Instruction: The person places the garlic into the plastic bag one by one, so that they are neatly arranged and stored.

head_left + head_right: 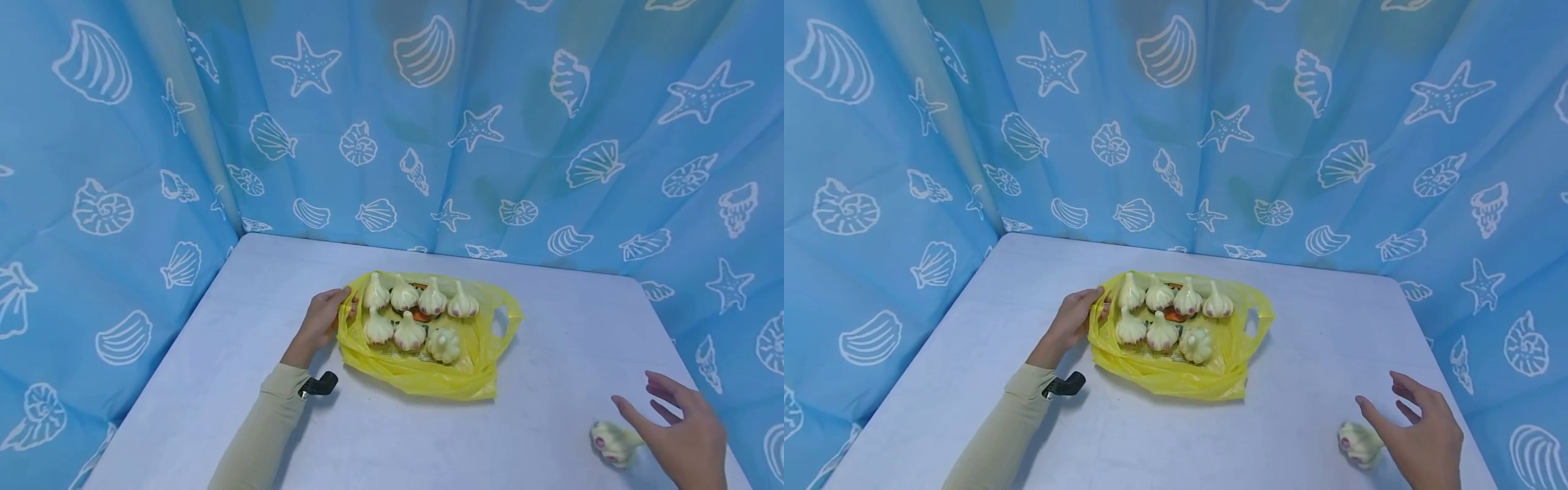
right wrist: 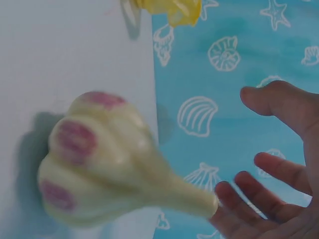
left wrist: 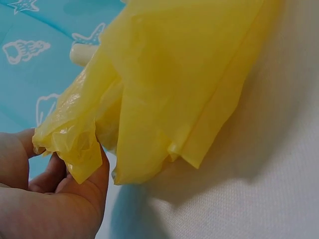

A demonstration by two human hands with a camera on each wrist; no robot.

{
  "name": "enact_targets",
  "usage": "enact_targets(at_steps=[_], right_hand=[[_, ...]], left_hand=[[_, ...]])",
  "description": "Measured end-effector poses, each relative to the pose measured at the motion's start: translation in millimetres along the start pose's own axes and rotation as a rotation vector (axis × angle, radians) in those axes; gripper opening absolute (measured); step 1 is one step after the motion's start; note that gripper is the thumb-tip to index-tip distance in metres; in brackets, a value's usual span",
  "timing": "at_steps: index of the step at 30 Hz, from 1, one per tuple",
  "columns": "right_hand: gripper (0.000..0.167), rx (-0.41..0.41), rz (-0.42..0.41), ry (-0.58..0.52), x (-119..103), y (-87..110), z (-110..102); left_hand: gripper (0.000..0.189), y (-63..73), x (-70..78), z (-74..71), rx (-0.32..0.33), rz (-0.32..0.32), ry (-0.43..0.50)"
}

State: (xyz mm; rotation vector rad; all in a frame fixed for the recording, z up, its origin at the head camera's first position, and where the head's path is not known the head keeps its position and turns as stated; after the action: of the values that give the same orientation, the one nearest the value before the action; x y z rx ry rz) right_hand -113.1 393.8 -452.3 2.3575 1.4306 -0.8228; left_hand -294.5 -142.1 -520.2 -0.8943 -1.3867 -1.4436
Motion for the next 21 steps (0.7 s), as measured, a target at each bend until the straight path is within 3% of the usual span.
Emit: enact_targets(at_steps=[9, 21], right_hand=[[0.119, -0.167, 0.274, 0.031, 31.2, 3.6, 13.3], [0.134, -0.365, 0.47, 0.065, 61.7, 15.9, 32.8]], left_hand=[[0.043, -0.1, 1.7, -1.2, 0.006, -0.006, -0.012], [0.039, 0.6, -1.3, -1.3, -0.005, -0.002, 0.013]])
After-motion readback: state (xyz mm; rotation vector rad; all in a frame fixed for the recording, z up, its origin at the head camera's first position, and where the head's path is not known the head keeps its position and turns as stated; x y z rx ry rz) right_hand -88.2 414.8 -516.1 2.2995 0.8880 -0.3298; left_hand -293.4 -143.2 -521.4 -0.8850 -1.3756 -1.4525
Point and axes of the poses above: each hand's wrist, its own y-axis away from the middle knuckle, its own z-axis out of the palm, x = y × z, the point moved 4 cm from there along -y, towards the middle knuckle, and after that the axes turned 2 degrees about x, right-handed, at the moved point
